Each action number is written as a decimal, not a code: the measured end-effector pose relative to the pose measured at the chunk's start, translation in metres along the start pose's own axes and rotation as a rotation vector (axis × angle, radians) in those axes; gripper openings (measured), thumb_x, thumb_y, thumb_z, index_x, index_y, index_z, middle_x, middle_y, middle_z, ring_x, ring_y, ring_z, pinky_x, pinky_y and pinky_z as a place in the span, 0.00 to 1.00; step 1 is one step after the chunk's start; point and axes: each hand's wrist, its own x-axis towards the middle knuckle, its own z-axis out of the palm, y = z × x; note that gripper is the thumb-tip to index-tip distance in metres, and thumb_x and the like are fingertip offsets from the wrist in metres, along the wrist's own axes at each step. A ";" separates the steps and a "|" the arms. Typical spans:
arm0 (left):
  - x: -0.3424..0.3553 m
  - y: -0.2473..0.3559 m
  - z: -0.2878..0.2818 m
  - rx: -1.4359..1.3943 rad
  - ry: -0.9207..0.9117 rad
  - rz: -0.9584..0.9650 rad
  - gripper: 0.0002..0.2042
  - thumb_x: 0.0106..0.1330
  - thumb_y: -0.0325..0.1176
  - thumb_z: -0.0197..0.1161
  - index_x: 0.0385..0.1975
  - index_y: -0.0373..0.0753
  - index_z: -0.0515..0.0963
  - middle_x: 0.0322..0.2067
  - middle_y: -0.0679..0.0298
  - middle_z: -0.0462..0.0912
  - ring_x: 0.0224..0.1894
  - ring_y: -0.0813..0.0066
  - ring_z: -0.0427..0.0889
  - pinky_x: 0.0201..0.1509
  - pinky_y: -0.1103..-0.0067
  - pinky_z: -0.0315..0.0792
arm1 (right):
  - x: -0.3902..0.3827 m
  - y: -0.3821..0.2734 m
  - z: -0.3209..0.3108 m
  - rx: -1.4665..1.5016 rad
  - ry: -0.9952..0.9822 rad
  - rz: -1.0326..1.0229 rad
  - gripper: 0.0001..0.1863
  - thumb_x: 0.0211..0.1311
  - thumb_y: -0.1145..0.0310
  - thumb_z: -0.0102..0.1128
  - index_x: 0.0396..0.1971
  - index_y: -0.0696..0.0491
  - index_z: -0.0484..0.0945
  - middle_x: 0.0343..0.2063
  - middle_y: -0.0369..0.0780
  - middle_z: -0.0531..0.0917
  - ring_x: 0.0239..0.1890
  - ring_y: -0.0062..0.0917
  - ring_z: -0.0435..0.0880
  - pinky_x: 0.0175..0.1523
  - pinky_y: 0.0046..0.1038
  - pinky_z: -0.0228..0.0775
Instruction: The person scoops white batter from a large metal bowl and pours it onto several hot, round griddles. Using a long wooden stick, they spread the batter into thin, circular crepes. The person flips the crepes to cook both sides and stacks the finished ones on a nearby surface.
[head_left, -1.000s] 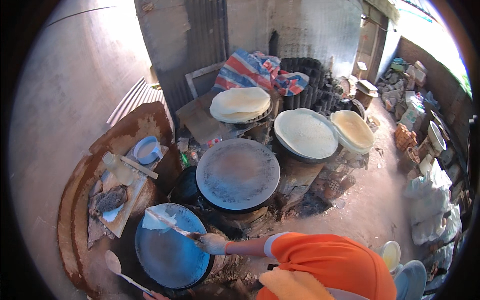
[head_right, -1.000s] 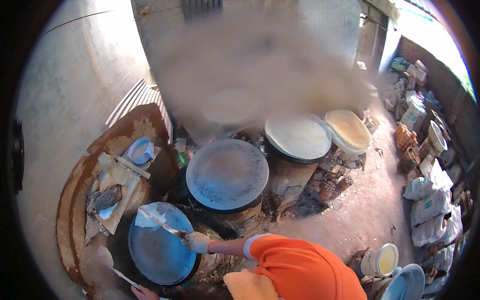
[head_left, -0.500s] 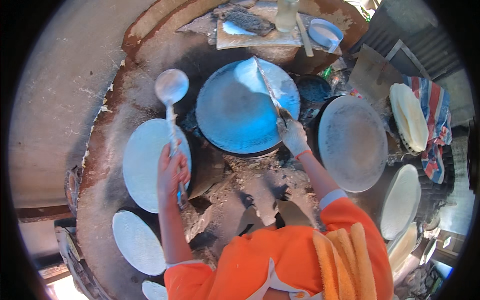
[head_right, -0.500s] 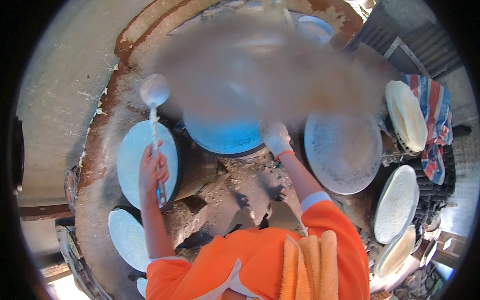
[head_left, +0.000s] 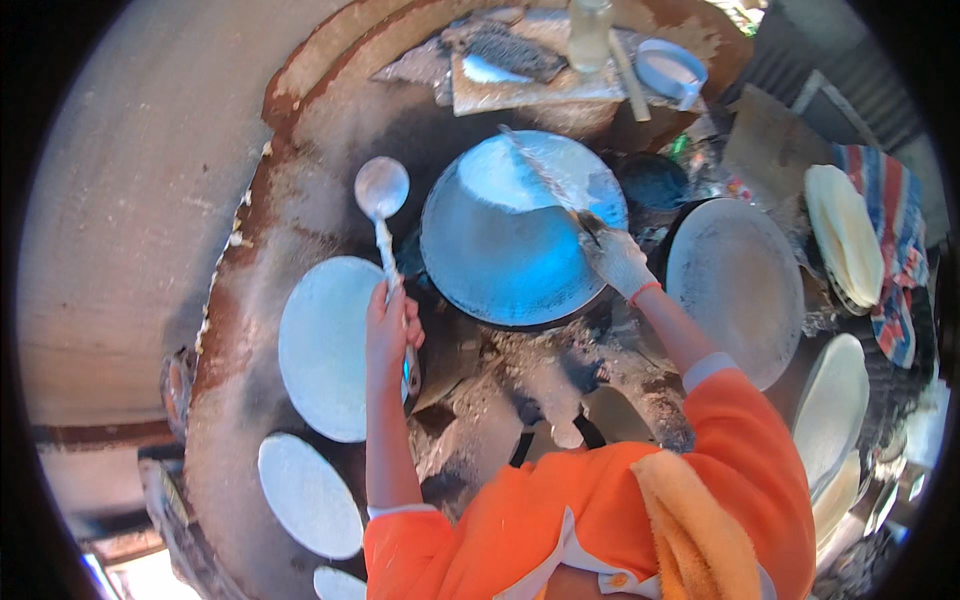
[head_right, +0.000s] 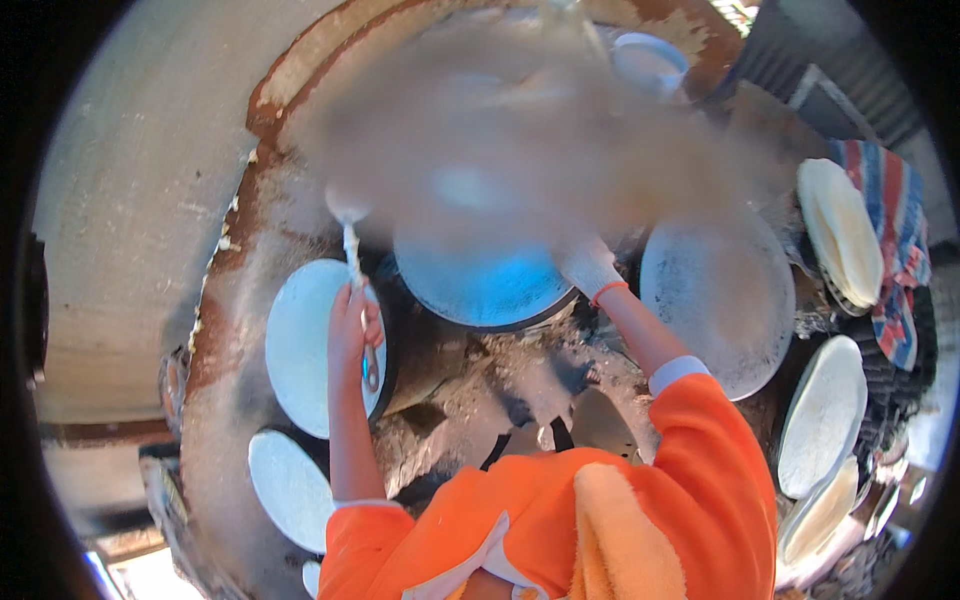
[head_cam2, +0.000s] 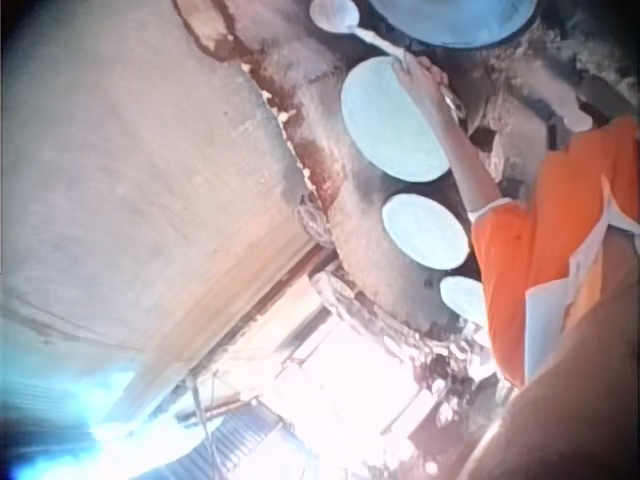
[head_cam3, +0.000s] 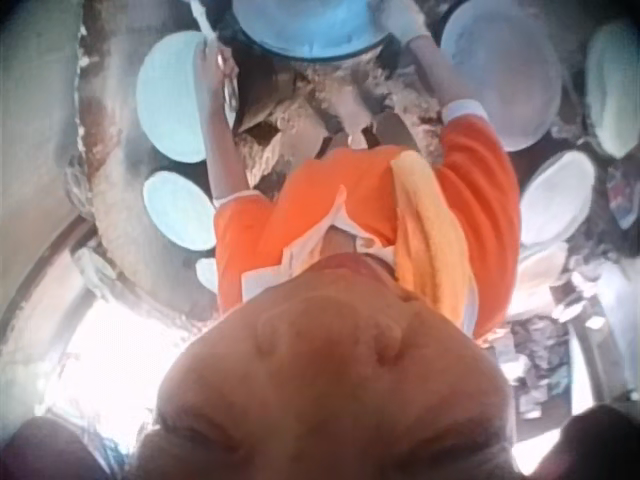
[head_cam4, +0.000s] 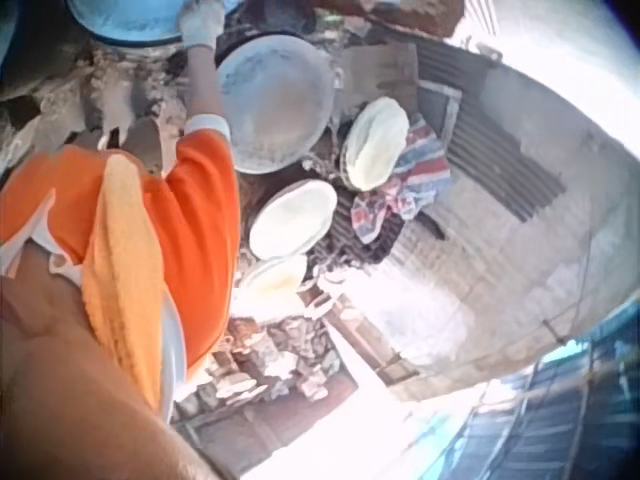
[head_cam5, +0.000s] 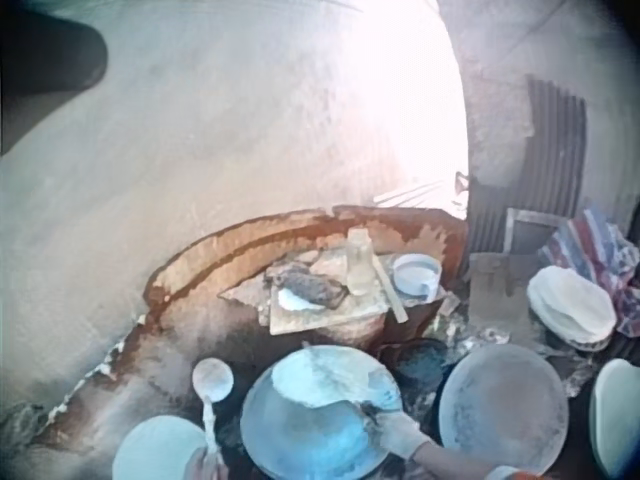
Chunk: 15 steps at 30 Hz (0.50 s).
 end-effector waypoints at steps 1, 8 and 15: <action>0.007 0.001 0.005 0.014 0.011 0.010 0.08 0.69 0.36 0.45 0.41 0.42 0.64 0.18 0.69 0.65 0.08 0.86 0.59 0.10 0.85 0.56 | 0.007 -0.006 0.010 -0.056 -0.006 -0.054 0.23 0.62 0.55 0.43 0.53 0.53 0.66 0.35 0.48 0.79 0.35 0.37 0.80 0.38 0.33 0.73; 0.042 0.002 0.019 0.362 0.036 0.044 0.05 0.67 0.32 0.46 0.36 0.38 0.65 0.14 0.69 0.64 0.07 0.86 0.60 0.09 0.85 0.55 | 0.010 0.012 0.000 0.128 -0.088 -0.260 0.18 0.62 0.59 0.42 0.42 0.56 0.73 0.29 0.48 0.79 0.29 0.33 0.80 0.31 0.31 0.74; 0.119 -0.047 0.059 0.839 0.083 0.432 0.11 0.63 0.31 0.50 0.42 0.33 0.68 0.20 0.55 0.72 0.23 0.62 0.74 0.28 0.68 0.67 | 0.018 0.031 0.066 1.201 -0.241 -0.093 0.17 0.63 0.64 0.44 0.48 0.56 0.70 0.29 0.45 0.80 0.27 0.25 0.78 0.32 0.26 0.72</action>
